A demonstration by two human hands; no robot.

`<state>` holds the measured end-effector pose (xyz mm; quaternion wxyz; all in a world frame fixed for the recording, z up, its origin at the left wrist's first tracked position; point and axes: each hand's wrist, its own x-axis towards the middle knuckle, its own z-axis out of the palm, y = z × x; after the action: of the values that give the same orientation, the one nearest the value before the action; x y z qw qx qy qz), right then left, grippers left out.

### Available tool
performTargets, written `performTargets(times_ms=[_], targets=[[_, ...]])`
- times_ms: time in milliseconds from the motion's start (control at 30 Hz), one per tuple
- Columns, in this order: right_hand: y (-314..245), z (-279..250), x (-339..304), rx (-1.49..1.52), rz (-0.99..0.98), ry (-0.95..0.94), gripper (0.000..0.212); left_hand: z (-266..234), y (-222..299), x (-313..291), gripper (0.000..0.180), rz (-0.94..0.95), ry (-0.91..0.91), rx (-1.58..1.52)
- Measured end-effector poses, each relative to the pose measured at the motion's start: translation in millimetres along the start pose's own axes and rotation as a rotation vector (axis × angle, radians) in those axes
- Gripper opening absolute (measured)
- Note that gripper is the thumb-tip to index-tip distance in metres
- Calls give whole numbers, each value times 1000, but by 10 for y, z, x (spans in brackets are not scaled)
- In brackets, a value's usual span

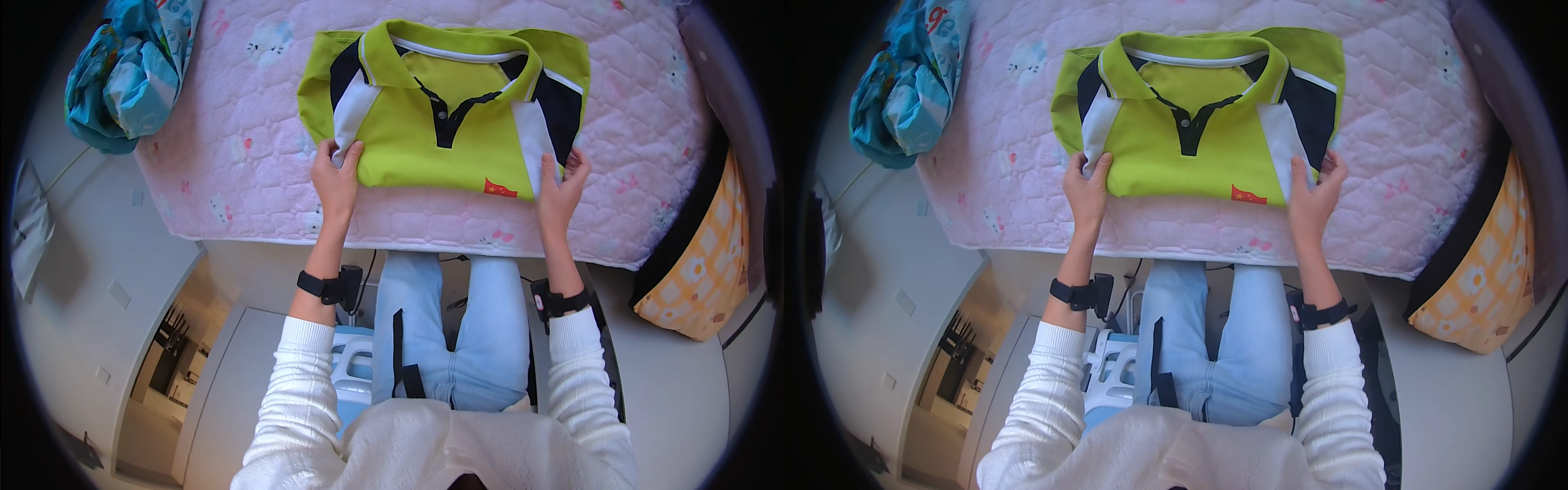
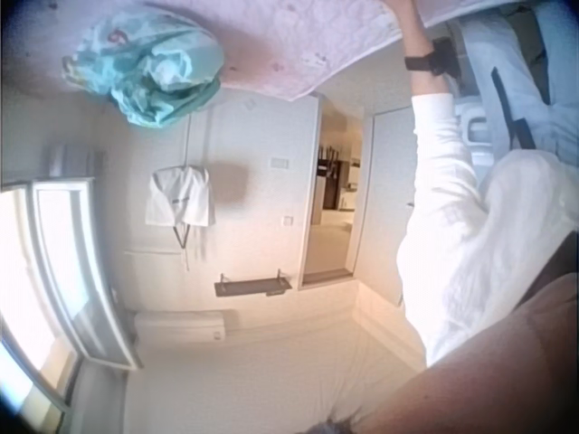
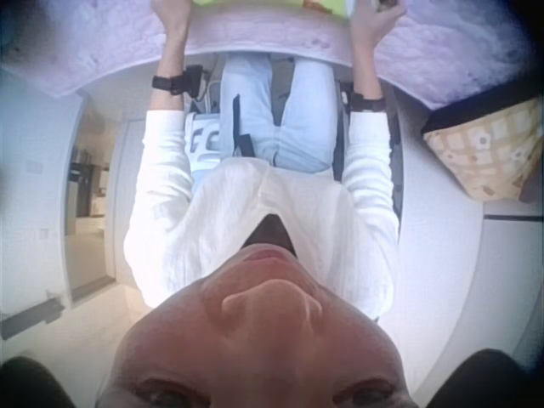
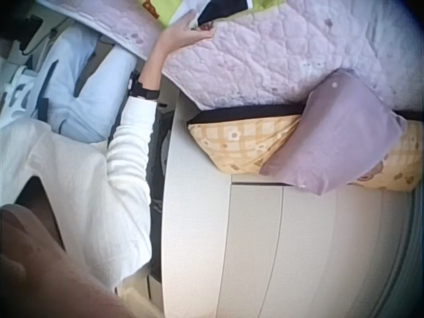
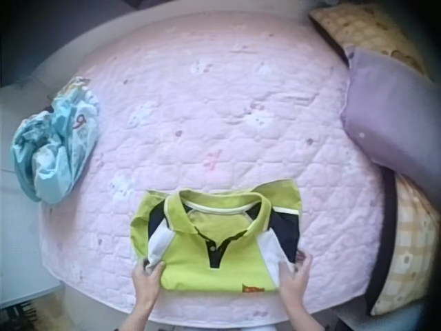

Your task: The person folds a white t-shirt and a yellow t-shirt on a bed, then places them in a closet. They also fold a pillow and a blue patterned blanket on the bed.

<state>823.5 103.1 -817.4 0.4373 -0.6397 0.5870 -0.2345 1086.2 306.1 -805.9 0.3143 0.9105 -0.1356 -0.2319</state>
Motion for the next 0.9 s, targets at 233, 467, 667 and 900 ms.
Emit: performTargets(times_ms=[233, 467, 667, 900], targets=[[-34, -109, 30, 136, 405, -234, 71, -91, -40, 72, 84, -44, 13, -6], [-261, -554, -60, 233, 280, -400, 53, -412, 490, -174, 74, -407, -456, -306], [-721, -1903, -741, 629, 501, -333, 70, -1063, 1265, -1368, 78, -456, -461, -497], [-754, -3167, -2393, 464, 546, -341, 26, -1437, 1648, -2204, 52, -522, -1089, -490]])
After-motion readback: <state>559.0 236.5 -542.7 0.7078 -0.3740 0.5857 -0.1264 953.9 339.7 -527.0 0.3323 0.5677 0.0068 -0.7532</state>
